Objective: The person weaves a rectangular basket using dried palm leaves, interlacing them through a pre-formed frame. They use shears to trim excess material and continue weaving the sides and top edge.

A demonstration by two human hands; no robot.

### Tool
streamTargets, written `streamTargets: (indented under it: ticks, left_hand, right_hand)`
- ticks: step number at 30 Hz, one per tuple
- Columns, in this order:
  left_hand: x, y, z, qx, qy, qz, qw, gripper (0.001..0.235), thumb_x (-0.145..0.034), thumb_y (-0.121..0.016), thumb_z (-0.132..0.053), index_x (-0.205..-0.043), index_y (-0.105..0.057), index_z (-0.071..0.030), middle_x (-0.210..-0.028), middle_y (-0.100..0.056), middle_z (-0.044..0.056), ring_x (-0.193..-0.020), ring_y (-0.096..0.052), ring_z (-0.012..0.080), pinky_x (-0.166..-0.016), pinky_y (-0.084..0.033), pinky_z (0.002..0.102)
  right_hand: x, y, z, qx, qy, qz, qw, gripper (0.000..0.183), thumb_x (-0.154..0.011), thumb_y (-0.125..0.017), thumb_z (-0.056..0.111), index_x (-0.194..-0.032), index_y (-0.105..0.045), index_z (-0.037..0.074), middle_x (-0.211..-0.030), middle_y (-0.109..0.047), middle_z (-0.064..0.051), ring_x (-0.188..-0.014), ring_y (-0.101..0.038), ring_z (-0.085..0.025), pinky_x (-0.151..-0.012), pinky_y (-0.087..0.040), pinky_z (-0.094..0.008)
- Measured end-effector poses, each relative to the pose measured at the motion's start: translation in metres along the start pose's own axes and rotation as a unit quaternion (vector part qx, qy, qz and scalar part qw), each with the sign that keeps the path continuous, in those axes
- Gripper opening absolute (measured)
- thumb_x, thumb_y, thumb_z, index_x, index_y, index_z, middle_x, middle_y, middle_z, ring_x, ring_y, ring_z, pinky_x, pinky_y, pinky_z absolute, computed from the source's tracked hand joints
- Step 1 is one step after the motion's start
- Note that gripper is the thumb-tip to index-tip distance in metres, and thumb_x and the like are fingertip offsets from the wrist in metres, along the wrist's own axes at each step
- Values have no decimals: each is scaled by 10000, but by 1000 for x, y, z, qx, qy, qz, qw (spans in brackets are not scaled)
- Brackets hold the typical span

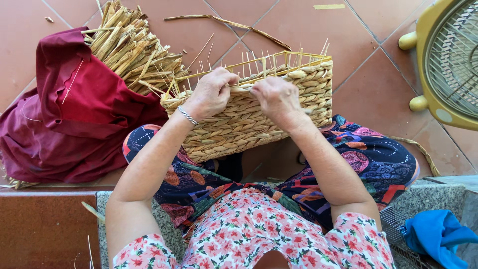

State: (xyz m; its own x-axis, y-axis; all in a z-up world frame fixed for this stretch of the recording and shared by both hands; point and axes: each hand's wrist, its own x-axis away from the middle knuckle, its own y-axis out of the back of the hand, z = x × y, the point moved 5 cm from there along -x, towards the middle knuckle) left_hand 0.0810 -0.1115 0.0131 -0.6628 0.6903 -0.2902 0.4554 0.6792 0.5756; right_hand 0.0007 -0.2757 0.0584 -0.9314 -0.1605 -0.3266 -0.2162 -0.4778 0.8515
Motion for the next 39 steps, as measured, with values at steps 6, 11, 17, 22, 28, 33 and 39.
streamTargets:
  ticks: [6,11,17,22,28,33,39]
  left_hand:
    - [3,-2,-16,13,91,103,990,296,-778,-773,-108,-1033,-635,-48,-1004,-603,129,-831,-651,331,-742,-533,438]
    - [-3,-10,-29,-84,57,-47,994,193,-929,-762,-113,-1011,-603,-40,-996,-570,141,-853,-644,359,-721,-524,472]
    - [14,-13,-31,-144,-23,-52,988,139,-946,-690,-25,-1001,-562,-35,-1015,-589,146,-852,-672,318,-699,-554,419]
    - [14,-17,-24,-149,-24,-14,989,111,-919,-661,14,-960,-567,-28,-843,-638,144,-755,-680,320,-680,-552,410]
    - [-21,-21,6,-132,111,50,984,133,-912,-710,-133,-967,-612,-62,-787,-702,160,-791,-699,374,-735,-544,489]
    - [-50,-10,15,-190,20,88,978,233,-707,-818,-265,-833,-692,-115,-815,-720,138,-828,-688,375,-713,-537,499]
    - [-67,-21,43,-36,241,319,916,186,-745,-766,-216,-862,-797,-74,-808,-757,124,-775,-717,228,-738,-570,373]
  right_hand:
    - [-17,0,-7,-60,-13,-32,998,137,-961,-773,167,-931,-690,62,-877,-663,-119,-816,-673,-300,-702,-530,-410]
    - [-21,-5,-33,-91,-103,-7,991,156,-931,-796,210,-889,-699,96,-752,-697,-80,-725,-688,-287,-684,-531,-416]
    - [-15,-18,-41,-67,-121,-22,990,361,-856,-852,372,-805,-640,84,-726,-698,-76,-648,-684,-269,-582,-497,-412]
    - [-4,-25,-40,-24,-133,7,991,370,-907,-823,394,-789,-639,95,-693,-682,-77,-633,-674,-284,-587,-491,-422]
    - [15,-19,-37,-1,-171,24,985,355,-918,-806,420,-770,-691,119,-676,-681,-85,-642,-680,-303,-607,-502,-454]
    - [15,8,-42,72,-171,35,982,312,-867,-826,412,-759,-701,148,-721,-677,-45,-701,-661,-259,-675,-485,-454]
    - [39,45,-15,201,-14,-86,976,198,-827,-827,245,-948,-705,146,-954,-637,-47,-919,-613,-254,-775,-482,-424]
